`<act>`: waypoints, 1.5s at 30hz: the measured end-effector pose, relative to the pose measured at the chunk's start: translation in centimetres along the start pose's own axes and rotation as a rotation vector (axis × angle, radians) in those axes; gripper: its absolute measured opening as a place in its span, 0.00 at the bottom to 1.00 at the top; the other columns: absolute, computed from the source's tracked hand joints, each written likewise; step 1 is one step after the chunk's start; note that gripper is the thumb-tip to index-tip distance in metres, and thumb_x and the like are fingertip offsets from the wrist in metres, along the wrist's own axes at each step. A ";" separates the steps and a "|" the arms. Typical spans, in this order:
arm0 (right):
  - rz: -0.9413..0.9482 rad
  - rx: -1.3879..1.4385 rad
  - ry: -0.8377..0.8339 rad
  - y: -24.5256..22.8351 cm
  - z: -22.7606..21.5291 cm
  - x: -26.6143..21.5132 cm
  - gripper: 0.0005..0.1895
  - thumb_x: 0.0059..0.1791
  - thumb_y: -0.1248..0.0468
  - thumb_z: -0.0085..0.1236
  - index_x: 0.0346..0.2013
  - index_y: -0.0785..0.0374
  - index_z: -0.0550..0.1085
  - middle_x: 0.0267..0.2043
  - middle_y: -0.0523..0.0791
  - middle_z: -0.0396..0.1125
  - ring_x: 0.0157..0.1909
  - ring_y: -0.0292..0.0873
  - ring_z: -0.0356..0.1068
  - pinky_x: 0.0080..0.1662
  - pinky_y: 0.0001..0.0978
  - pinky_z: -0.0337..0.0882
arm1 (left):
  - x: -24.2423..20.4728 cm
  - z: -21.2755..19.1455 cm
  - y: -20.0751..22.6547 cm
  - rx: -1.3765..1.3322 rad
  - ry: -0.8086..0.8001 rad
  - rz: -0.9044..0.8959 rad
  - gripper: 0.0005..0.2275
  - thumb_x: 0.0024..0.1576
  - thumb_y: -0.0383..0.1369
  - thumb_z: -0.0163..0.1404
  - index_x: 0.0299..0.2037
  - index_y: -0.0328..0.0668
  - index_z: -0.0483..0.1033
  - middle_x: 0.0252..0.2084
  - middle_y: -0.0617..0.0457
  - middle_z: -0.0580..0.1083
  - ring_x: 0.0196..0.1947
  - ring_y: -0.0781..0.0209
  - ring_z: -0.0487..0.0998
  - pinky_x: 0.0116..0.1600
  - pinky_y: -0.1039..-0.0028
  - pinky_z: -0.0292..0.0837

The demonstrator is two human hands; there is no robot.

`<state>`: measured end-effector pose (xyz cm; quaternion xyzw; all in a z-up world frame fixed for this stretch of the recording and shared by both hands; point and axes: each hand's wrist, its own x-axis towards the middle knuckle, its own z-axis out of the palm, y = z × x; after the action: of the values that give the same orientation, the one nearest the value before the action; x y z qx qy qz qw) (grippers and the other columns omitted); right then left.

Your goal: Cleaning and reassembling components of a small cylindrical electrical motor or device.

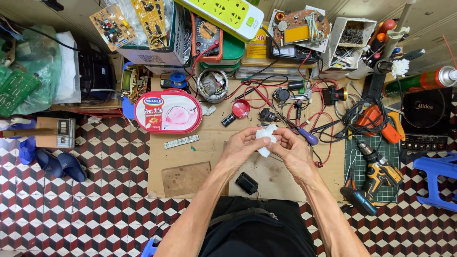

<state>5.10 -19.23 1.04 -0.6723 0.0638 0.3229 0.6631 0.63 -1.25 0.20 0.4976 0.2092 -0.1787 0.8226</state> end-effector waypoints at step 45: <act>-0.071 0.311 -0.126 -0.3 -1.5 -4.7 0.11 0.52 0.63 0.57 0.46 0.67 0.73 0.49 0.47 0.73 0.51 0.39 0.70 0.56 0.39 0.68 | -2.5 1.0 -5.2 -0.123 0.371 0.189 0.17 0.59 0.43 0.58 0.45 0.33 0.80 0.27 0.60 0.75 0.21 0.75 0.66 0.24 0.82 0.59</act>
<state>2.11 -22.19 3.63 -0.5418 0.0476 0.3270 0.7729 -3.95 -4.20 -1.98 0.4883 0.3199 0.0068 0.8119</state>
